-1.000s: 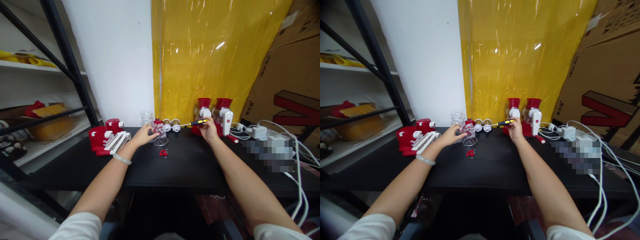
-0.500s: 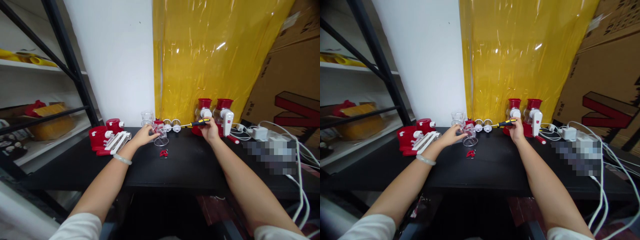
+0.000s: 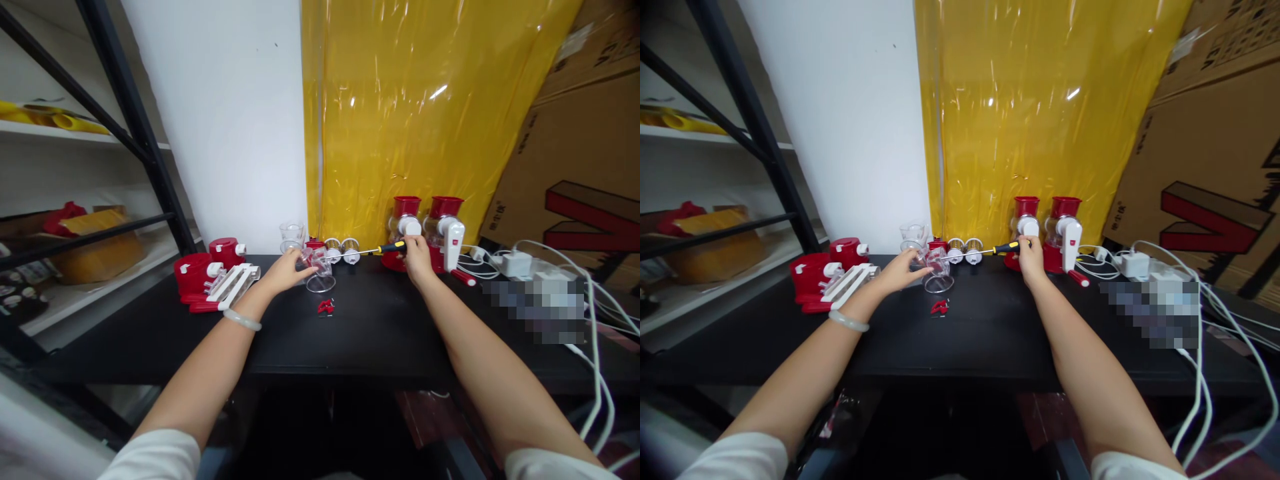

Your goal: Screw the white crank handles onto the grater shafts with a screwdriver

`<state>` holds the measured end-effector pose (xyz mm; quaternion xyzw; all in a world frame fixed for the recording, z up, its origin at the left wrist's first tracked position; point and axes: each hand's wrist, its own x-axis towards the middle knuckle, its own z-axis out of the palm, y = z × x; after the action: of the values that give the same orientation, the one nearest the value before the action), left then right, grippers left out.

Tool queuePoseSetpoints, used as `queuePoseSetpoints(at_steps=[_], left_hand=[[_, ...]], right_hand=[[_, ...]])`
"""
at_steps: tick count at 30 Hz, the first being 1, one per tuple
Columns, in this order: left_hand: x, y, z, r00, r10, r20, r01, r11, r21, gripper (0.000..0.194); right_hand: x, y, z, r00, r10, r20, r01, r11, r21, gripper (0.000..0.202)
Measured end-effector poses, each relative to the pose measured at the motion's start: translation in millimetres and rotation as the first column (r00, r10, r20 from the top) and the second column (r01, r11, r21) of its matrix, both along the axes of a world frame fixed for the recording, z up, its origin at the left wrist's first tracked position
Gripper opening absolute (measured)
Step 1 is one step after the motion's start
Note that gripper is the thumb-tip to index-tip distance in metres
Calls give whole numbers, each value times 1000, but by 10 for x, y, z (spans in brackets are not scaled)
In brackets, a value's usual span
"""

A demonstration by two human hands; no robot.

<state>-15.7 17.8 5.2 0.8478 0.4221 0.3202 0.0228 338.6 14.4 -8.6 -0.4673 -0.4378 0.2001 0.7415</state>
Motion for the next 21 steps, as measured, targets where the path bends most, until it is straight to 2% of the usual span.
queuePoseSetpoints(at_steps=[3,5,6,11,14,18,21], left_hand=[[7,-13,-16,996,41,75,-42,999,12,70],[57,-52,9,995,34,94,-41,997,67,87],[100,-81,38,997,20,77,-28,994,108,89],[452,-210,285,984,-71,-162,111,960,257,52],[642,-182,401,949,-92,-302,171,955,244,41],[731,-61,406,935,-57,-351,142,965,219,29],[716,-11,344,932,-34,-362,124,965,229,35]], right_hand=[[-17,-18,6,999,-37,-29,35,997,-68,33],[-26,-23,15,998,-47,-39,44,996,-72,32],[-31,-23,20,998,-45,-47,42,997,-67,32],[-49,-15,37,995,-58,-86,52,996,-72,29],[-53,-12,27,996,-70,-63,64,994,-89,26],[-52,1,-3,996,-84,-30,81,991,-108,26],[-49,18,-31,994,-112,17,113,986,-122,26]])
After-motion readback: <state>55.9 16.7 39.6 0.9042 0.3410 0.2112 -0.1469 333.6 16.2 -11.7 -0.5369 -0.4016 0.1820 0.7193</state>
